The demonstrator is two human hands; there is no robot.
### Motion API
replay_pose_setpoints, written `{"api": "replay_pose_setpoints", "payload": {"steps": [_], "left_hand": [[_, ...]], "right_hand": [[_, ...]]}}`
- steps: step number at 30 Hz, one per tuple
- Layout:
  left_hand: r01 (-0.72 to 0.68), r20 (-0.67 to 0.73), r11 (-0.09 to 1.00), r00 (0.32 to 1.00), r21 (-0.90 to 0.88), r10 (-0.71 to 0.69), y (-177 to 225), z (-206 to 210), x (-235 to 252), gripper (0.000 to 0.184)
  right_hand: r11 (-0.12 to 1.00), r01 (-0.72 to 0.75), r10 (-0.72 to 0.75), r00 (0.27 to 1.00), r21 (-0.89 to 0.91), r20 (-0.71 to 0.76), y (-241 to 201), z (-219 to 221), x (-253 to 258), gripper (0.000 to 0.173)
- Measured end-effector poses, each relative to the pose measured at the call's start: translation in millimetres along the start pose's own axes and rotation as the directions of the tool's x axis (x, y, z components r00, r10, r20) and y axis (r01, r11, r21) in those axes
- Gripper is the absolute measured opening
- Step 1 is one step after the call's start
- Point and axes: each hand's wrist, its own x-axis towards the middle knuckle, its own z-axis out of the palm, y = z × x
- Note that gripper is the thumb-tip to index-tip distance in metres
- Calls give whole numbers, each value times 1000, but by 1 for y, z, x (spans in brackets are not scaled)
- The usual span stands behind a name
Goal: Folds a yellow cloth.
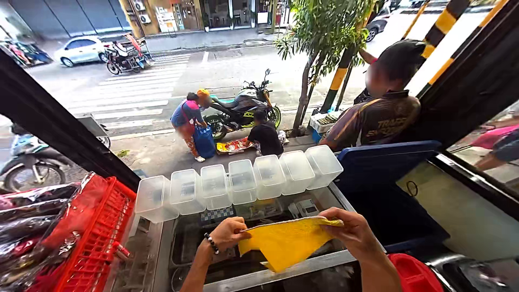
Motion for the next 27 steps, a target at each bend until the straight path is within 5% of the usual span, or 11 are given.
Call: {"api": "replay_pose_setpoints", "payload": {"steps": [8, 13, 17, 20, 23, 27], "left_hand": [[100, -405, 989, 904, -107, -135, -1, 53, -15, 19], [109, -676, 926, 653, -362, -341, 27, 29, 3, 14], [-68, -801, 915, 512, -397, -309, 58, -1, 15, 8], [-179, -835, 943, 530, -281, -148, 79, -2, -5, 8], [-137, -769, 974, 637, -179, -52, 98, 25, -45, 15], [73, -672, 919, 660, -388, -336, 82, 109, -92, 13]], "right_hand": [[996, -68, 75, 991, 60, -115, 31, -67, -5, 15], [949, -188, 237, 955, 254, -177, 71, -103, 7, 13], [926, -168, 246, 948, 339, -203, 81, -112, 16, 10], [931, -80, 147, 975, 356, -166, 78, -115, 4, 10], [952, -11, 20, 999, 306, -26, 80, -121, -34, 10], [960, -223, 201, 970, 172, 135, 114, -119, -125, 8]]}}
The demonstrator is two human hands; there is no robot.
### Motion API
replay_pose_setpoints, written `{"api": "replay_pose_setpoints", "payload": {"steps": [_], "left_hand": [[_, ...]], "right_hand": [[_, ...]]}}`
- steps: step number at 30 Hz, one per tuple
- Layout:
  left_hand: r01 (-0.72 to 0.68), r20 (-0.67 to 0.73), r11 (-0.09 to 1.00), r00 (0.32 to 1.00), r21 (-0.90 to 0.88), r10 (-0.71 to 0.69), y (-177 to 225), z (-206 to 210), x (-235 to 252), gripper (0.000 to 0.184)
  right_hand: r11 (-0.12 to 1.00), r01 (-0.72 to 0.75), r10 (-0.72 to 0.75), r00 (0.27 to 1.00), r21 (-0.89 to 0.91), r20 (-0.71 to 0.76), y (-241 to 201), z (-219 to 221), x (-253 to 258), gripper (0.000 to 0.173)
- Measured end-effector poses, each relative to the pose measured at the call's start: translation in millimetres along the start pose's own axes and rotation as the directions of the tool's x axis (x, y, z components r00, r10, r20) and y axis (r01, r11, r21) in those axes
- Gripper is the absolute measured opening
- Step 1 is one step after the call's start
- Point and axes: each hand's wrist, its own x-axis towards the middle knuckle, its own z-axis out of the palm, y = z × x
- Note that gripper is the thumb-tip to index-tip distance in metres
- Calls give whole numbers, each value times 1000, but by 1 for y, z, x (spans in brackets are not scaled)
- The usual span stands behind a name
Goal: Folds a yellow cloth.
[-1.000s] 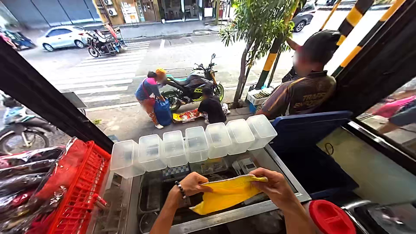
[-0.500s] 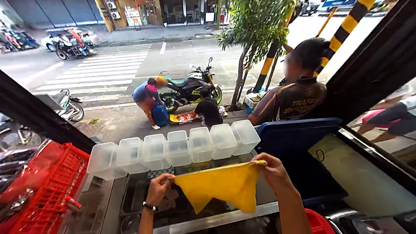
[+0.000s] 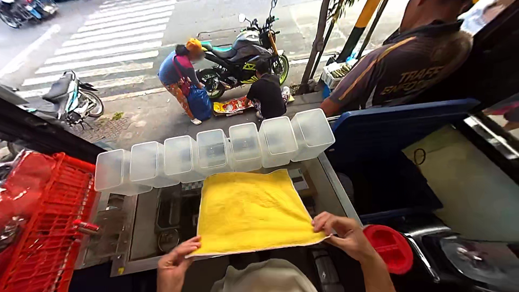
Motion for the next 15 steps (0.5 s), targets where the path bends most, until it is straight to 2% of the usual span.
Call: {"api": "replay_pose_setpoints", "payload": {"steps": [2, 4, 7, 9, 12, 15], "left_hand": [[133, -49, 986, 990, 105, -129, -44, 10, -40, 14], [143, -33, 937, 990, 317, -140, -86, 15, -67, 15], [119, 11, 876, 990, 468, -140, -97, 14, -91, 15], [136, 18, 883, 987, 449, -161, -90, 6, -85, 14], [170, 34, 940, 981, 296, -189, -81, -9, -66, 13], [196, 11, 972, 980, 126, -199, -73, -15, -32, 12]], "right_hand": [[980, -196, 194, 980, -42, -50, 34, 12, -43, 8], [935, -341, 333, 939, -100, -85, 55, 23, -68, 7], [882, -442, 438, 897, -163, -62, 53, 36, -91, 7], [870, -473, 471, 881, -135, -50, 45, 38, -87, 9], [871, -487, 481, 873, -71, -86, 31, 39, -72, 12], [864, -501, 477, 846, -48, -238, 22, 44, -42, 15]]}}
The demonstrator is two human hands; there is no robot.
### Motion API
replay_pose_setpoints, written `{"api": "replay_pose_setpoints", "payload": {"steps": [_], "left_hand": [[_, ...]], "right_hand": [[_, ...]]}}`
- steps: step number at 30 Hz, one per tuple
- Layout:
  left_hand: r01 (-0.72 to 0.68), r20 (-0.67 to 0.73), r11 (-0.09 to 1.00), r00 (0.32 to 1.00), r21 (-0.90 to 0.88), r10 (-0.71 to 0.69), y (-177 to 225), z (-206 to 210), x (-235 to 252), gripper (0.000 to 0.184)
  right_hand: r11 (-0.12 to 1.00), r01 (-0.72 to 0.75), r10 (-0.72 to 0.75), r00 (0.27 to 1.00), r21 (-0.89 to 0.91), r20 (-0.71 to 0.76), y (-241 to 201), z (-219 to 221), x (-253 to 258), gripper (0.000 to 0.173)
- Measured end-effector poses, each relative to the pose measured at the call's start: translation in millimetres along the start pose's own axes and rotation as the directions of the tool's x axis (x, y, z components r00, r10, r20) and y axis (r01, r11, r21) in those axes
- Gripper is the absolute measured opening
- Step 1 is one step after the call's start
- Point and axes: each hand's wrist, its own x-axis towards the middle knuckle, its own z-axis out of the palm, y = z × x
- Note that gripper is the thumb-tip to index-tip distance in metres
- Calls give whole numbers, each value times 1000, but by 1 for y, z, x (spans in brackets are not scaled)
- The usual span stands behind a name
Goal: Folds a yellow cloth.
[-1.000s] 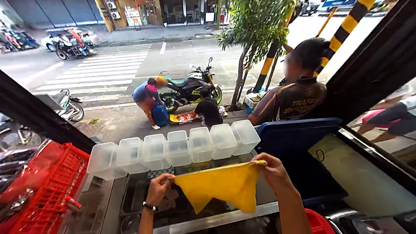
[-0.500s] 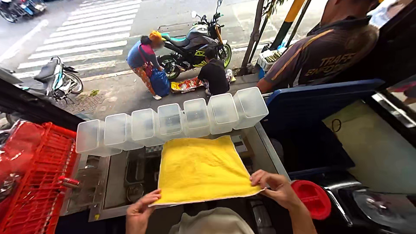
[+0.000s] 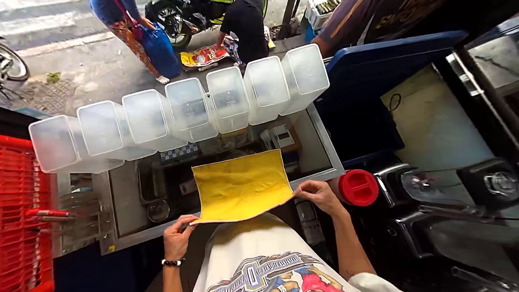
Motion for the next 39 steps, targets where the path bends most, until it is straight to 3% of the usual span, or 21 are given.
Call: {"api": "replay_pose_setpoints", "payload": {"steps": [4, 11, 17, 21, 26, 29, 31, 33, 36, 39], "left_hand": [[122, -25, 991, 992, 61, -120, 25, 7, 69, 16], [269, -39, 877, 960, 398, -276, 19, 21, 154, 22], [220, -35, 785, 969, 579, -245, 10, 24, 164, 21], [219, 6, 683, 951, 697, -310, 10, 29, 172, 39], [124, 85, 628, 953, 769, -291, 15, 34, 178, 23], [108, 102, 791, 972, 602, -211, 10, 26, 173, 22], [175, 65, 925, 976, 338, -209, 11, 19, 165, 22], [241, 7, 957, 969, 162, -245, 12, 17, 157, 24], [247, -51, 912, 968, 328, -244, 13, 13, 148, 31], [158, -79, 843, 988, 515, -136, 26, 10, 135, 19]], "right_hand": [[991, -130, 118, 969, -42, -215, -11, 16, 56, 18], [837, -324, 158, 915, -442, -372, -3, 36, 118, 26], [726, -389, 216, 912, -568, -348, -7, 37, 129, 34], [645, -380, 220, 923, -663, -314, -15, 38, 134, 33], [654, -283, 208, 959, -702, -193, -8, 29, 145, 24], [782, -239, 189, 971, -575, -147, -14, 21, 141, 25], [914, -203, 161, 976, -353, -144, -19, 16, 134, 22], [975, -168, 144, 977, -144, -158, -21, 12, 127, 28], [988, -148, 137, 969, -41, -205, -22, 9, 119, 38], [999, -36, 41, 954, 23, -296, -29, 11, 111, 31]]}}
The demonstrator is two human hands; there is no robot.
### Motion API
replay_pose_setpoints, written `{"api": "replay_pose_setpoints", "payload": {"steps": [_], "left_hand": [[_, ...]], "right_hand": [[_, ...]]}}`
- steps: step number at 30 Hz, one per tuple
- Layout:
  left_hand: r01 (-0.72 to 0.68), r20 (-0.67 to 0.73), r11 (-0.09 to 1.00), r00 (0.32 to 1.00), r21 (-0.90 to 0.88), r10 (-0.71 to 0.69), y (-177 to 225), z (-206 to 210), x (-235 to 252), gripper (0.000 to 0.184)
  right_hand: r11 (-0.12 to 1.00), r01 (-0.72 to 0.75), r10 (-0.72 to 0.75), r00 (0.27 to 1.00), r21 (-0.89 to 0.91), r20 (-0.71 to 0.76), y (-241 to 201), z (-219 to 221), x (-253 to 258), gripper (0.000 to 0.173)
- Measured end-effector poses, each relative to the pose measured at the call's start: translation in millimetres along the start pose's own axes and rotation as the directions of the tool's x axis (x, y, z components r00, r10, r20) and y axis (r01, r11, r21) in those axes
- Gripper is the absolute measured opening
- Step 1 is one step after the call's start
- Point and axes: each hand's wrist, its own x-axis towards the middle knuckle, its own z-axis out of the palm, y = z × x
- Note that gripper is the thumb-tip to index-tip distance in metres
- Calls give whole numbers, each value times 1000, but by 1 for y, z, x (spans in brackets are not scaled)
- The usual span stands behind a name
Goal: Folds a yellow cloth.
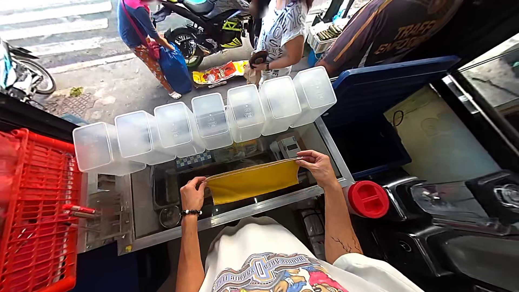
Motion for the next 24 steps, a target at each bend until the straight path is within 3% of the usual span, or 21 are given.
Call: {"api": "replay_pose_setpoints", "payload": {"steps": [2, 5, 9, 14, 17, 24], "left_hand": [[-51, -66, 997, 997, -51, 48, 4, -8, -9, 16], [-139, -124, 938, 987, -317, 105, 10, -24, -12, 16], [-277, -295, 711, 950, -646, 102, 26, -29, -12, 16], [-457, -501, 511, 863, -728, 57, 34, -20, -6, 10], [-505, -577, 523, 816, -687, 31, 38, -23, -12, 8], [-486, -664, 705, 747, -516, 29, 42, -58, -47, 11]], "right_hand": [[993, 70, -64, 996, 98, -58, -3, -1, -8, 30], [957, 196, -176, 978, 214, -109, -11, -3, -14, 29], [847, 398, -363, 918, 353, -162, -37, 5, -17, 19], [752, 525, -480, 851, 398, -215, -59, 18, -15, 17], [779, 507, -466, 862, 369, -202, -68, 21, -20, 17], [868, 403, -387, 915, 290, -114, -83, 23, -43, 23]]}}
